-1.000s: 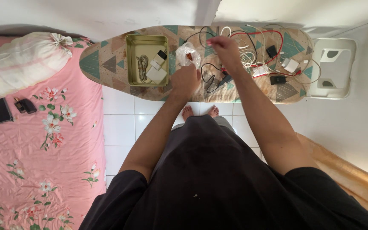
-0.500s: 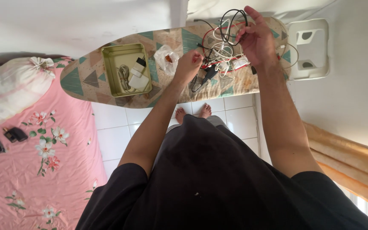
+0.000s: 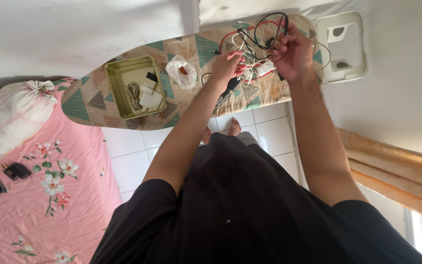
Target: The person sorts through a pile of electronics on an ironing board, untangling various cables and power adapters by hand. They place several items into a metal tin and coil a red USB cable before setting it back down.
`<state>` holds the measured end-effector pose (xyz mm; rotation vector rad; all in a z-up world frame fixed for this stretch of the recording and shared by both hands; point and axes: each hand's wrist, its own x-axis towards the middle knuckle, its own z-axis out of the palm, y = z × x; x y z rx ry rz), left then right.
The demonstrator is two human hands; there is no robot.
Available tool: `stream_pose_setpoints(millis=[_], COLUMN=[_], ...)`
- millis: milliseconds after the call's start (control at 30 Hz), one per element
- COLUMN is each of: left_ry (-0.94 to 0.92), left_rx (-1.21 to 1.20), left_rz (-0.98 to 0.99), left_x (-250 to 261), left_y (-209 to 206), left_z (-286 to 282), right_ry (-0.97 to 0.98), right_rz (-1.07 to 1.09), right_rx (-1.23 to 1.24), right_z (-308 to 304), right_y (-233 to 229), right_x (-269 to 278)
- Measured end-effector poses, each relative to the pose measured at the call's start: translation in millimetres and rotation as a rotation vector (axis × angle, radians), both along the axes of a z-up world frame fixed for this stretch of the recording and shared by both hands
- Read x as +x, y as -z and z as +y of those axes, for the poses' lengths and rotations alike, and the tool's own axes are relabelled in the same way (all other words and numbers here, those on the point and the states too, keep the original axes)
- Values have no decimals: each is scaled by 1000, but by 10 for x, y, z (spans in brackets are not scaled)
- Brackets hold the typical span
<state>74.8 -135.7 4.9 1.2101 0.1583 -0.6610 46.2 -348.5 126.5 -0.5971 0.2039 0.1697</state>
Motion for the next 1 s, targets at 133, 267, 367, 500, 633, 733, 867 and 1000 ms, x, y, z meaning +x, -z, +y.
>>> stream_pose_setpoints(millis=[133,267,367,500,633,733,867,1000], left_ry=[-61,-169,-278,-362,-128,-33,-54,-26], left_rx=[-118,-79,-136,-55,108,154,236,300], left_rz=[60,71,20,-122,-217,-505,-903,-708], left_x=[2,28,83,168,73,-117,-187,-46], left_y=[18,-209,-264,36,84,-280,-581,-472], left_z=[-92,-30,43,68,-155,-409,-696,-804], right_ry=[30,31,28,22,-59,-103,-256,-222], right_rz=[92,178,201,242,203,186,76,110], right_rx=[6,-37,-38,-19,64,-15,-152,-482], right_z=[-136,-385,-670,-1009,-1060,-910,-779,-820], right_y=[70,165,238,279,232,73,-192,-427], right_x=[-41,-67,-104,-110,-76,-83,-88,-77])
